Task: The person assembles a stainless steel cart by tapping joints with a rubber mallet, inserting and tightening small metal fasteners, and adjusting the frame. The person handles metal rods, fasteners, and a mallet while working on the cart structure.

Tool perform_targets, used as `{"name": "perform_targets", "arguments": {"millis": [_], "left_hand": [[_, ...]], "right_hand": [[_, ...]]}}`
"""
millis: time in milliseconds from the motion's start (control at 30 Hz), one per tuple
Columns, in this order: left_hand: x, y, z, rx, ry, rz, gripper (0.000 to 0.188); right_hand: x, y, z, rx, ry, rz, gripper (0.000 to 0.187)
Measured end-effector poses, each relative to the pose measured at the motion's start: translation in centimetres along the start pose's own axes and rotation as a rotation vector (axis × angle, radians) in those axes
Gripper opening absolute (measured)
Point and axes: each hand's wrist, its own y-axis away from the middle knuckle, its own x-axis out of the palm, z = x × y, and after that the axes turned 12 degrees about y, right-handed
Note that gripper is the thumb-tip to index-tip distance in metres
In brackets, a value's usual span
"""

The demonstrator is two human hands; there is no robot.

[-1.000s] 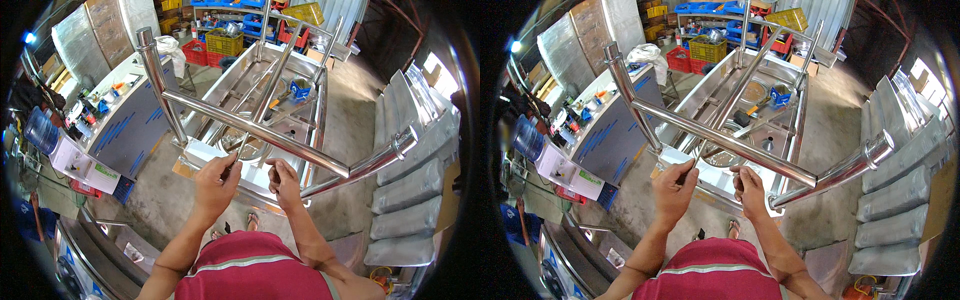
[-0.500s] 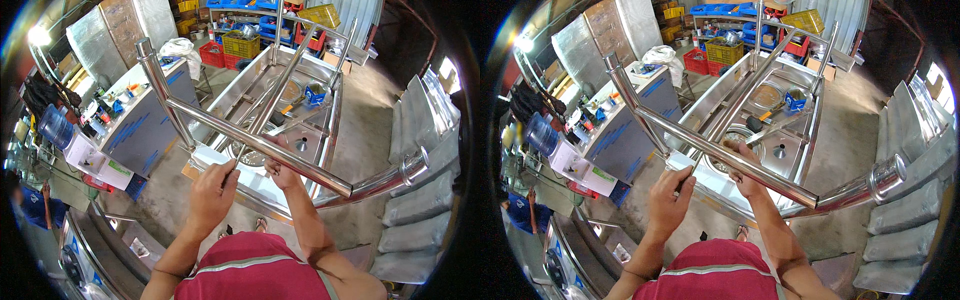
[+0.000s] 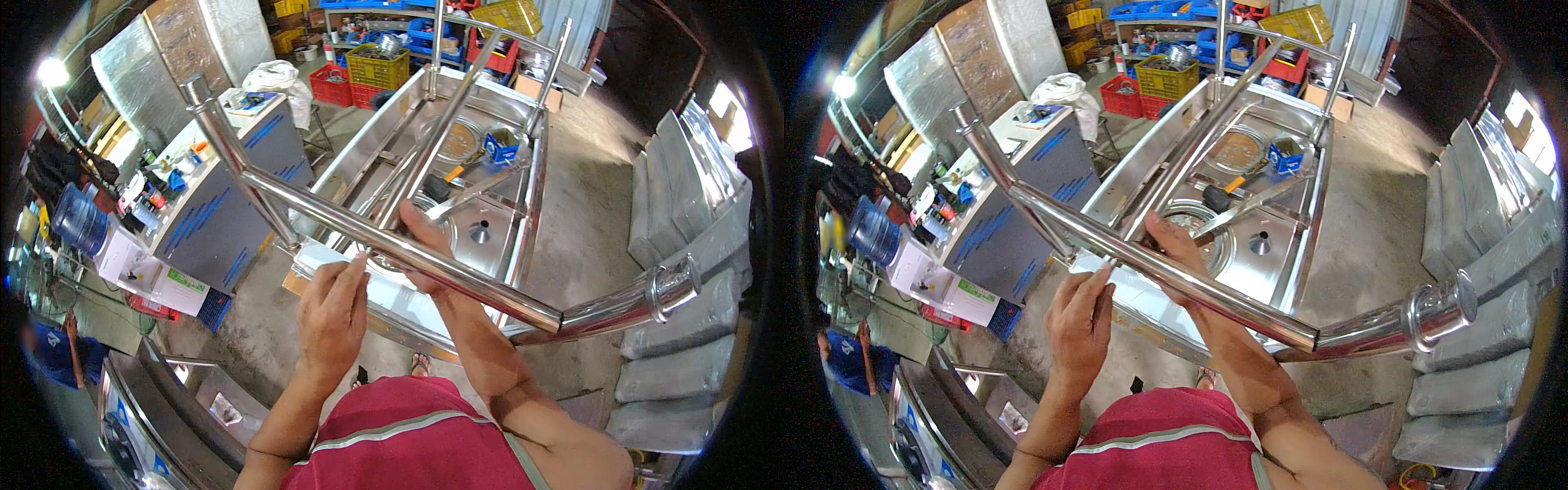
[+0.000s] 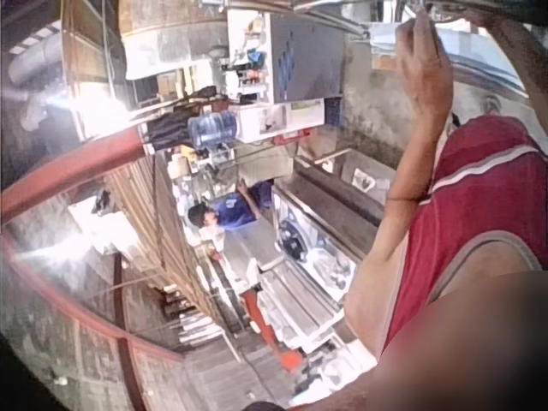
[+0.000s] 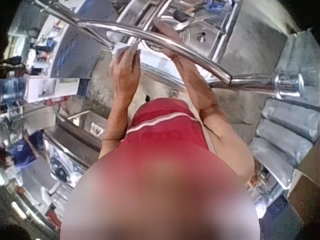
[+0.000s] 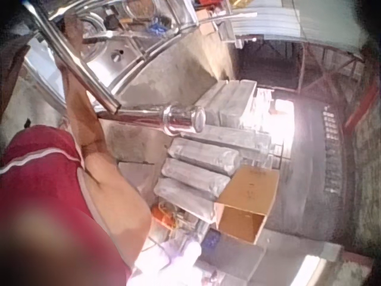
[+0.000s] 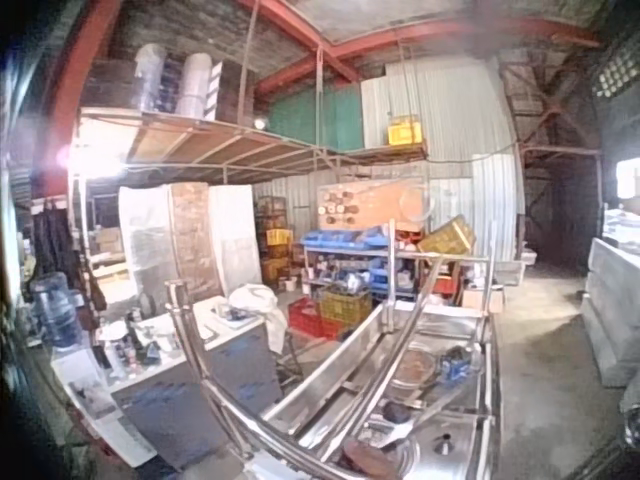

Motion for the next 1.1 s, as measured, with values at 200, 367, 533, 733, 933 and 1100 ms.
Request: {"name": "perform_targets", "arguments": {"millis": [200,367,533,733,933,1100], "left_hand": [[1.2,0.1,1.5,0.097,-0.022,-0.06,0.041],[1.4,0.7,1.5,-0.284,0.286,-0.169,0.024],[0.8,0.5,1.0,-0.497,0.175,-0.016,0.034],[0.9,0.3,0.6,-0.271,0.061,-0.112,0.025],[1.4,-0.1,0.9,-0.012,0.029,-0.187,0.02],[0.4,-0.1,0.8,-0.38,0.03,0.021,0.03]], "right_hand": [[-0.6,0.0,0.0,-0.024,-0.051,0.122,0.041],[-0.7,-0.2,-0.2,-0.012,0.0,0.114,0.043],[0.1,-0.4,-0.4,-0.017,0.001,-0.053,0.044],[-0.1,0.4,0.2,0.008,0.015,0.066,0.045],[-0.1,0.3,0.2,0.006,-0.035,0.069,0.044],[0.0,0.4,0.6,0.023,-0.04,0.082,0.044]]}}
